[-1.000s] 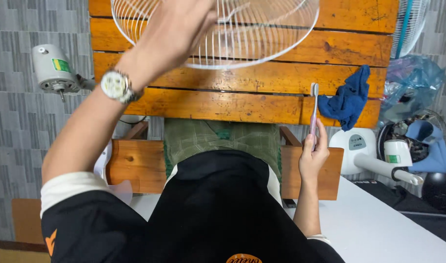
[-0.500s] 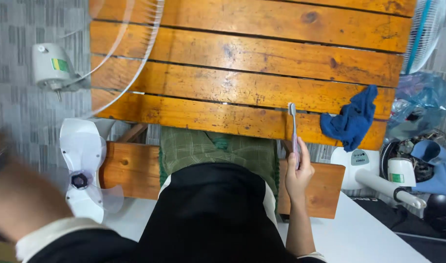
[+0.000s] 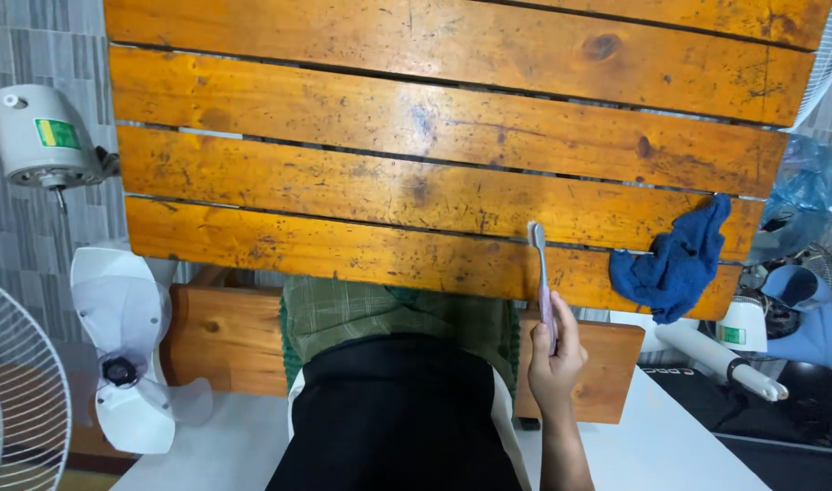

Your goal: Cleaning a metal fan grill using a toothbrush

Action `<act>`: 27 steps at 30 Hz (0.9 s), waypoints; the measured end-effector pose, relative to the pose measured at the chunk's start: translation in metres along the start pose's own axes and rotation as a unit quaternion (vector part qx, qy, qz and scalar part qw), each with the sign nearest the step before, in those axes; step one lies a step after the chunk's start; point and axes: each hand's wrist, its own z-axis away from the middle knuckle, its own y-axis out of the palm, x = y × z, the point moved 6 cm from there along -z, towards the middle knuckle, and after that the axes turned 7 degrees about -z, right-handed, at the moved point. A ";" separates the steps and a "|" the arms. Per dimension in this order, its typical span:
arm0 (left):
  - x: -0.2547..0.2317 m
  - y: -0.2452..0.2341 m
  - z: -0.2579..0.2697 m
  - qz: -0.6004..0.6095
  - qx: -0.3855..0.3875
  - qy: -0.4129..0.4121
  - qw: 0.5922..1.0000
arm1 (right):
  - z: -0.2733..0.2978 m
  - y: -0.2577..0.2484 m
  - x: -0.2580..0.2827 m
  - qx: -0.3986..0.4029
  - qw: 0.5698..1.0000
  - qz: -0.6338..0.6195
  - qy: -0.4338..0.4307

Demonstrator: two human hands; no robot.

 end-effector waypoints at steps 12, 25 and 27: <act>-0.069 -0.001 -0.019 0.047 -0.037 0.056 0.997 | 0.022 0.006 -0.018 0.027 0.997 0.033 0.072; -0.145 0.017 0.043 0.128 0.040 0.103 0.986 | 0.043 -0.099 -0.122 -0.167 0.958 -0.234 0.011; -0.149 0.007 0.139 0.141 0.113 0.076 0.981 | 0.043 -0.098 -0.114 -0.111 0.961 -0.254 0.012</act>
